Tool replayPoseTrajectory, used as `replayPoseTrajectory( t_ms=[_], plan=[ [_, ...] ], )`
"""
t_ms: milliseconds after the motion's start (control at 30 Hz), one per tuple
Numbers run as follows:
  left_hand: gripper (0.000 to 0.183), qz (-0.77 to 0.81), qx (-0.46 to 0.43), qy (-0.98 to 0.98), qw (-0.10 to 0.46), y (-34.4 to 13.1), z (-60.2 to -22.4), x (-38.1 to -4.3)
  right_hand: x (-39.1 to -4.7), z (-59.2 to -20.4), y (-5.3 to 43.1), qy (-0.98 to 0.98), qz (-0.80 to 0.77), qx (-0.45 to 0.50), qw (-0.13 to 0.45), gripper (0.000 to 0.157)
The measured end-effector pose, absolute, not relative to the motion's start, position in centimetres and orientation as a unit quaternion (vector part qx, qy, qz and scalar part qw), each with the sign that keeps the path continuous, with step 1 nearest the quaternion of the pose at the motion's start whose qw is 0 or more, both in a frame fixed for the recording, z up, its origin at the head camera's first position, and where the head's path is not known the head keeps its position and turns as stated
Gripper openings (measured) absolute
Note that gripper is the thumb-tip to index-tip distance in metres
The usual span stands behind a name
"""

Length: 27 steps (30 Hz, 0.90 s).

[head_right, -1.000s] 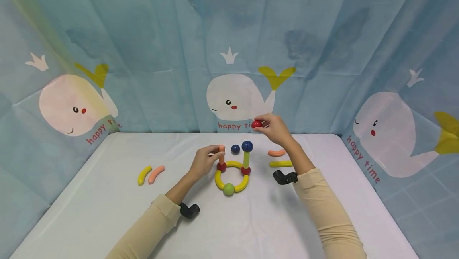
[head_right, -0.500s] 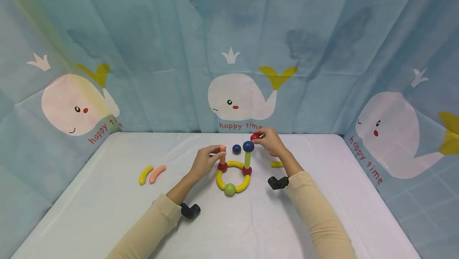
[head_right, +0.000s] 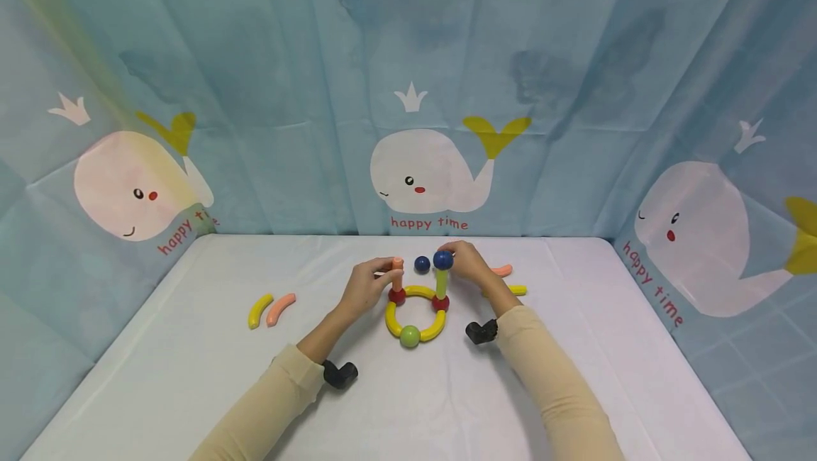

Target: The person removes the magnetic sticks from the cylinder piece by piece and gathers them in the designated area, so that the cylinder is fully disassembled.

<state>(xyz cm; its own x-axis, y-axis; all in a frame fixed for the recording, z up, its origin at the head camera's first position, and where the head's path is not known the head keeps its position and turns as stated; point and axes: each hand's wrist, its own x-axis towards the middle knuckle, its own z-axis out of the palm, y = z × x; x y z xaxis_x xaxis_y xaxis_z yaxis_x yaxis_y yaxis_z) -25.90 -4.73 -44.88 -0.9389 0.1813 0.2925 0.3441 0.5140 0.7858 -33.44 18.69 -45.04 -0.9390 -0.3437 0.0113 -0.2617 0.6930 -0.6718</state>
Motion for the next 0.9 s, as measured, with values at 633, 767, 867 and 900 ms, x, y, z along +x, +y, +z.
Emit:
replayPoseTrajectory(
  t_ms=[633, 767, 867, 900],
  plan=[
    [0.036, -0.475, -0.157, -0.862, 0.082, -4.8, -45.1, -26.1, -33.3, -44.7, 16.4, 0.943, -0.294, -0.122, 0.094, 0.042],
    [0.037, -0.472, -0.159, -0.863, 0.083, -4.9, -45.1, -26.1, -33.4, -45.0, 16.7, 0.943, -0.293, -0.127, 0.09, 0.043],
    [0.036, -0.471, -0.161, -0.863, 0.086, -4.9, -45.1, -26.0, -33.6, -45.0, 16.8, 0.942, -0.295, -0.129, 0.091, 0.043],
    [0.036, -0.471, -0.162, -0.863, 0.087, -4.9, -45.1, -26.0, -33.6, -45.1, 16.9, 0.942, -0.294, -0.13, 0.092, 0.043]
  ],
)
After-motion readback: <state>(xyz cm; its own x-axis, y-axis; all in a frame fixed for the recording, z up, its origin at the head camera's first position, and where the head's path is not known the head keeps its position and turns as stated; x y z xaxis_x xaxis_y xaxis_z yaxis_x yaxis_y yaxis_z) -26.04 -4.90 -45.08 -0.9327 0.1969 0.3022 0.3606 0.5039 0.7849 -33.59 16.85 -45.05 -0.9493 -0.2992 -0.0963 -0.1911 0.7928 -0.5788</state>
